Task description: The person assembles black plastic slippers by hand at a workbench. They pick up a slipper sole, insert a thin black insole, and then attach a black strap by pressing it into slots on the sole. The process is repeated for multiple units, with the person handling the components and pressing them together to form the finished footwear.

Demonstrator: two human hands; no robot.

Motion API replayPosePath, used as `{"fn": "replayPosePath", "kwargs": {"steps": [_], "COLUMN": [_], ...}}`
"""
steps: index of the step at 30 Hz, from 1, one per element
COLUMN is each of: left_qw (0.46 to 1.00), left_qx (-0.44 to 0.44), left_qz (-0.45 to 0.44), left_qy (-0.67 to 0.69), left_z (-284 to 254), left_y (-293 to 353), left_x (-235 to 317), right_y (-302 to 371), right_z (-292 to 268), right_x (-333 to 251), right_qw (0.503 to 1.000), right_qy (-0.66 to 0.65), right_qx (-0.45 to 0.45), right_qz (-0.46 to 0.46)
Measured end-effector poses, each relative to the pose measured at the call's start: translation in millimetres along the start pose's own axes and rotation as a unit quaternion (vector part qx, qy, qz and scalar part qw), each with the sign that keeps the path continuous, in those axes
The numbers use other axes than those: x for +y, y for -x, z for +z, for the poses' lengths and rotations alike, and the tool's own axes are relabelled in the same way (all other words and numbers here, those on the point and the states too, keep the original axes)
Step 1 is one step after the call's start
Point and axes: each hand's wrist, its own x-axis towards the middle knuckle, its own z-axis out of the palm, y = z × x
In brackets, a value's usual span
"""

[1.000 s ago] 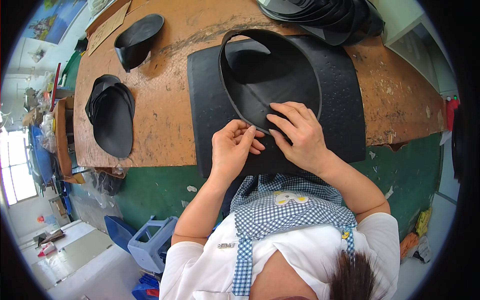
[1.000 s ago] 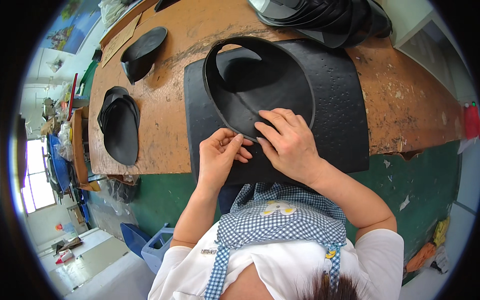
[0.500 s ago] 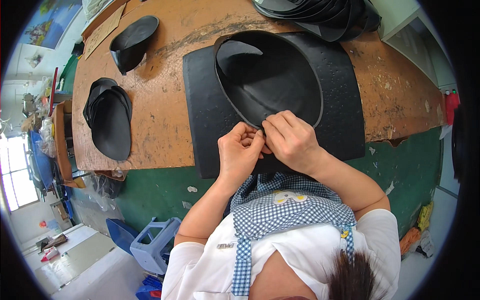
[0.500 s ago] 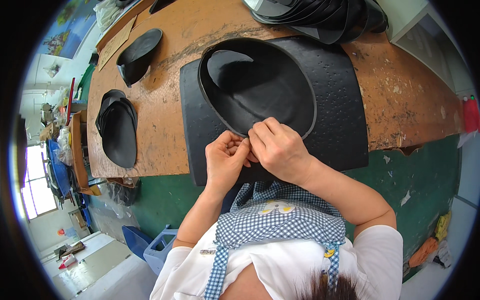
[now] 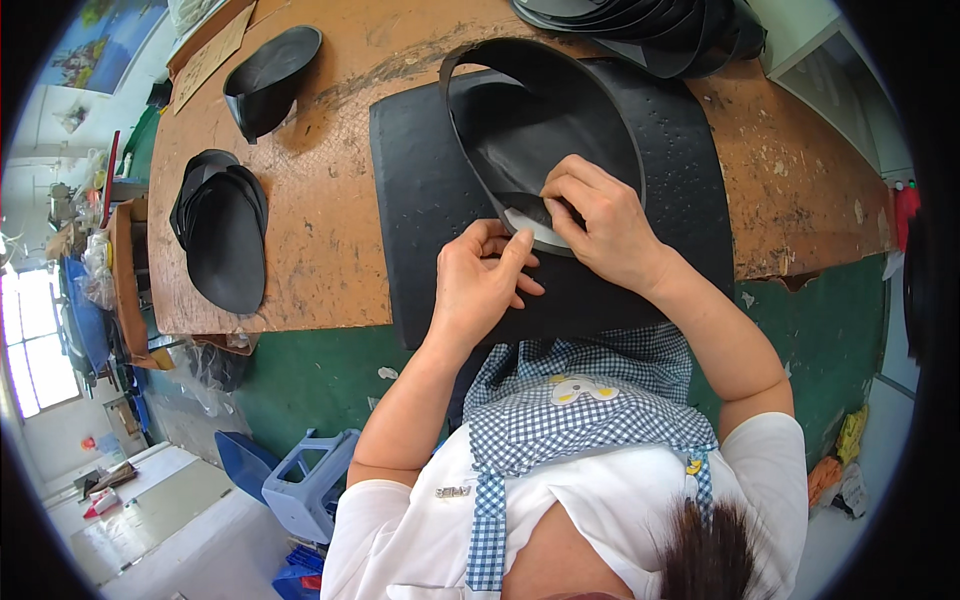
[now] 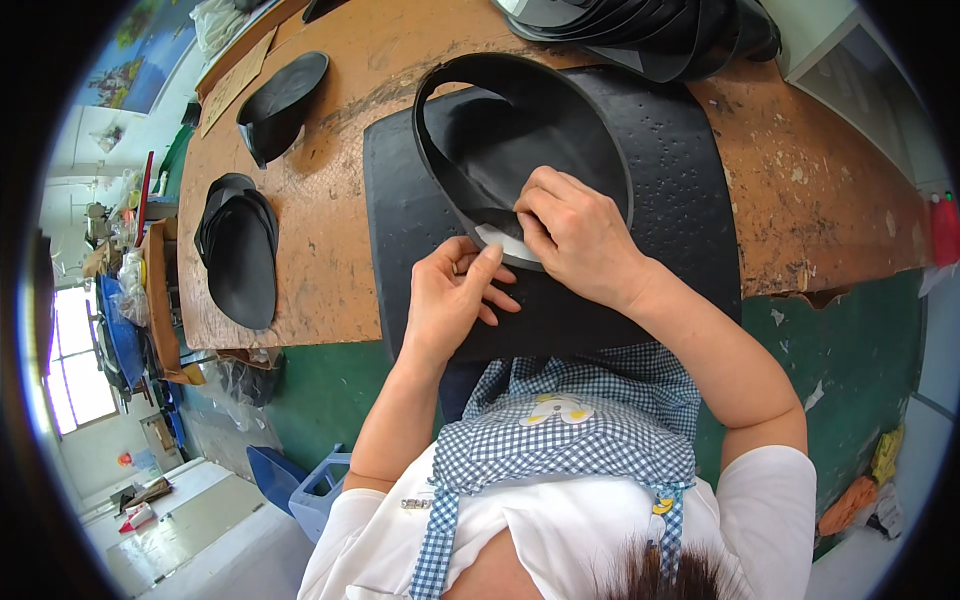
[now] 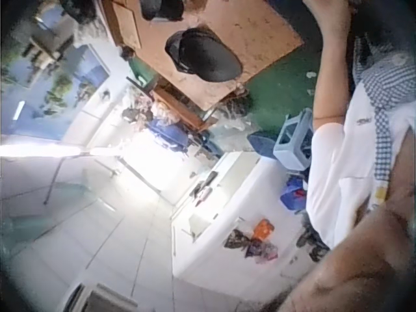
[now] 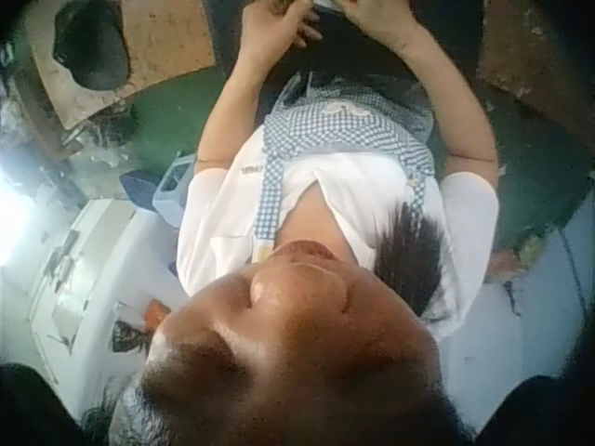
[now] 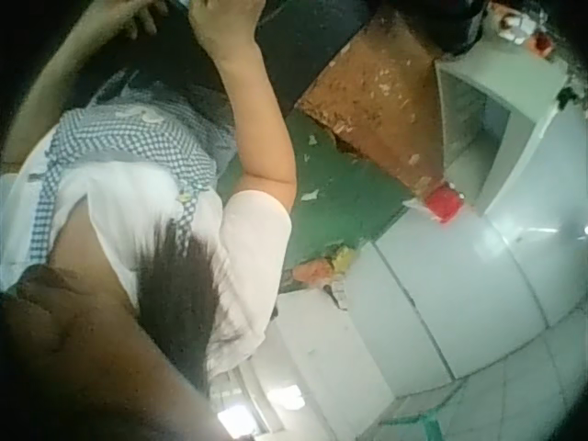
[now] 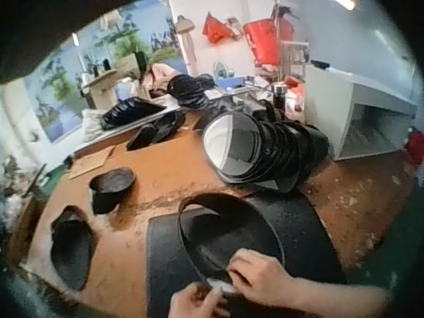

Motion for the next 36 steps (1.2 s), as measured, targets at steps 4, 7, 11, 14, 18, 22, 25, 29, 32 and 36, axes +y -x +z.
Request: {"fn": "replayPosePath", "kwargs": {"steps": [4,7,11,14,18,22,25,29,32,36], "left_qw": [1.000,1.000,0.999,0.998,0.997,0.995,0.995,0.981,0.866,0.736], "left_qx": [-0.004,-0.003,0.008,0.010,0.012,0.021,0.016,0.079,0.239,0.255], "left_qz": [0.015,0.011,0.002,0.002,0.005,0.011,0.016,0.080,0.277,0.475], "left_qy": [-0.010,-0.024,-0.032,-0.059,-0.076,-0.093,-0.094,-0.161,-0.340,-0.409], "left_z": [1.5,1.5,1.3,2.6,3.5,4.8,3.5,6.9,19.1,17.9], "left_y": [-12.7,-18.0,-15.5,-14.9,-14.7,-13.4,-15.4,-13.6,-3.0,-7.5], "left_x": [1.7,-0.7,1.5,2.8,4.0,6.6,4.7,5.1,-7.7,-9.9], "right_y": [3.0,4.4,4.7,4.7,6.9,6.5,6.0,3.6,4.0,6.1], "right_z": [-5.3,-4.6,1.0,4.3,12.7,12.9,12.1,8.3,8.9,11.4], "right_x": [-10.6,-14.2,-1.9,-0.6,-1.1,0.1,-0.1,-0.5,0.2,2.6], "right_qw": [1.000,0.999,0.999,0.998,0.994,0.997,0.997,0.998,0.998,0.997], "right_qy": [0.000,0.030,0.026,0.033,0.061,0.041,0.030,0.029,0.022,0.028], "right_qx": [-0.015,-0.012,-0.013,0.009,0.059,0.070,0.069,0.059,0.064,0.074], "right_qz": [-0.015,-0.031,-0.021,-0.044,-0.066,-0.013,0.013,0.024,0.015,0.019]}}
